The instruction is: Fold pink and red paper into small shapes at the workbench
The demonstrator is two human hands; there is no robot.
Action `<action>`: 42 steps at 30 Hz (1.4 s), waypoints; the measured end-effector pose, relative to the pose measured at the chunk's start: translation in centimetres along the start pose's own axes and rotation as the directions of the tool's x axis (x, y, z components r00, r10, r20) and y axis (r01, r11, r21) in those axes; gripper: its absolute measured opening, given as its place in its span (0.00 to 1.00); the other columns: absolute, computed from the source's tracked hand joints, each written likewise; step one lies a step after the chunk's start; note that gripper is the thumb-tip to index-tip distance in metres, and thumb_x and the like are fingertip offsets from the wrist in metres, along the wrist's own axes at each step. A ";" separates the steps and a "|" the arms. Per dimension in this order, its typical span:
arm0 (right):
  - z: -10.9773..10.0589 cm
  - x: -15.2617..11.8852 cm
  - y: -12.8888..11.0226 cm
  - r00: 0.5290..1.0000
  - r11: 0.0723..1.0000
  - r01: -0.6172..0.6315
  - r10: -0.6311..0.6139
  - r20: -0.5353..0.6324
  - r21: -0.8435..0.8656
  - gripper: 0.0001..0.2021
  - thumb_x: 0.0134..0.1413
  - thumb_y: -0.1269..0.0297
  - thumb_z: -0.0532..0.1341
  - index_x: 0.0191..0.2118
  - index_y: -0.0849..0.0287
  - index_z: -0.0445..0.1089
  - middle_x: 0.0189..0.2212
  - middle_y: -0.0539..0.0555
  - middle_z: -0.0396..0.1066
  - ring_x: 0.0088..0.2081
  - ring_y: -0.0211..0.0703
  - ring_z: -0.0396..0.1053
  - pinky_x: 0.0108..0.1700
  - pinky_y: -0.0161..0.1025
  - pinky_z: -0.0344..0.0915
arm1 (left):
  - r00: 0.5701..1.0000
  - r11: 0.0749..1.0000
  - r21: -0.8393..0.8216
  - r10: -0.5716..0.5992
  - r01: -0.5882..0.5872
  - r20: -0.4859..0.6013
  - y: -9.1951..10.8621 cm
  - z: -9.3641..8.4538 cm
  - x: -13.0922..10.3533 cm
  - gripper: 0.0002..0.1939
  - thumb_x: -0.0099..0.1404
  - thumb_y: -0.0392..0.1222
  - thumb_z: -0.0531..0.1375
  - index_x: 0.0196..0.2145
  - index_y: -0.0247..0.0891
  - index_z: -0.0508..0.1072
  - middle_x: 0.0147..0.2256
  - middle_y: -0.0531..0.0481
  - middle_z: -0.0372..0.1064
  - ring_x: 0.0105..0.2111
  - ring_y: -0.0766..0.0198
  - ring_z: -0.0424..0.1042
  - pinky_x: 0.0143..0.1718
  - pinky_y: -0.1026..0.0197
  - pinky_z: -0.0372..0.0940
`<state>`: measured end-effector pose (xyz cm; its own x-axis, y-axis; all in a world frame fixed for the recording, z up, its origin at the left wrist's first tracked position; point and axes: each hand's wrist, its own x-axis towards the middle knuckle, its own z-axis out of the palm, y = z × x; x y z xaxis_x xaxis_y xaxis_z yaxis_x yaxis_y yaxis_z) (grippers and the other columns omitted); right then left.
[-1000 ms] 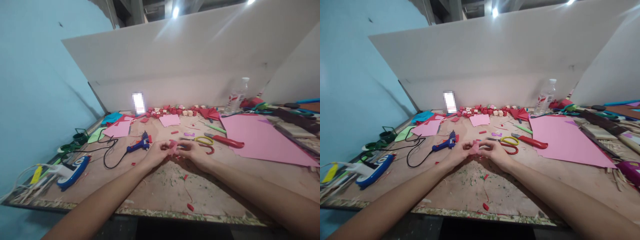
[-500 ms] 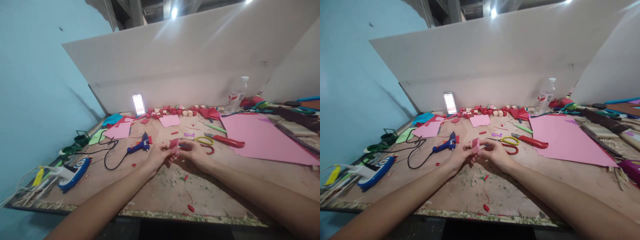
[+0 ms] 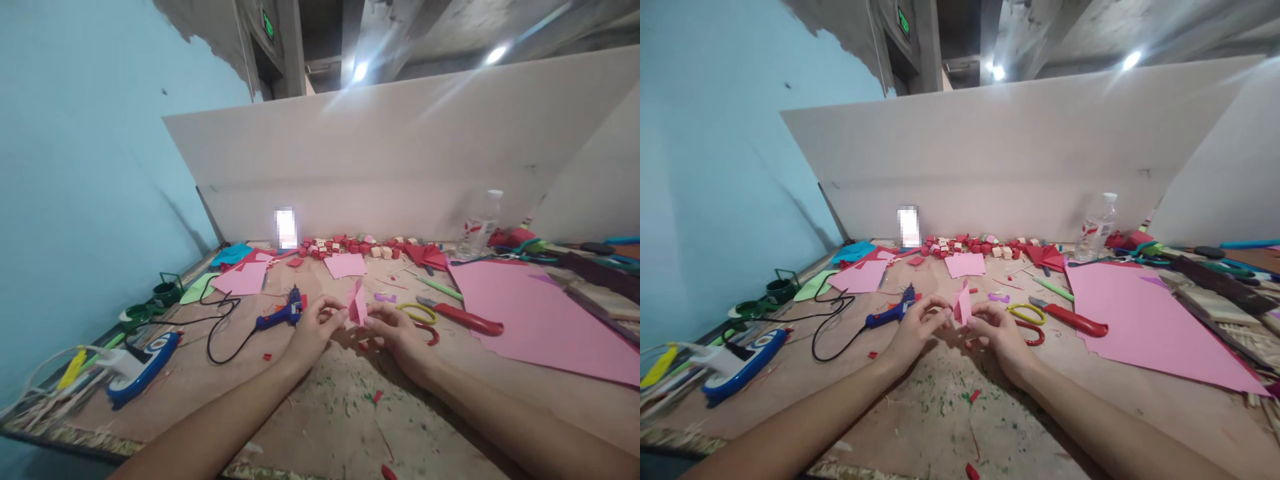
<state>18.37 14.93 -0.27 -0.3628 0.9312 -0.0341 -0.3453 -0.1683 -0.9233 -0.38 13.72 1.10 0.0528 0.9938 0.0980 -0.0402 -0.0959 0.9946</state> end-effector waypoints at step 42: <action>1.2 0.2 -1.4 0.912 0.779 0.134 -0.339 -0.232 -0.612 0.16 0.45 0.46 0.70 0.34 0.54 0.80 0.39 0.57 0.81 0.43 0.59 0.78 0.44 0.47 0.75 | 0.994 1.000 -0.029 -0.008 0.005 -0.111 -0.1 0.0 1.1 0.19 0.44 0.50 0.77 0.24 0.34 0.77 0.27 0.48 0.76 0.30 0.61 0.72 0.38 0.60 0.67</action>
<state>17.73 14.91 1.45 -0.0133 0.9811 0.1929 0.2125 0.1913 -0.9582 -0.32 14.83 1.12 -0.0578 0.9947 0.0855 -0.0692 -0.0894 0.9936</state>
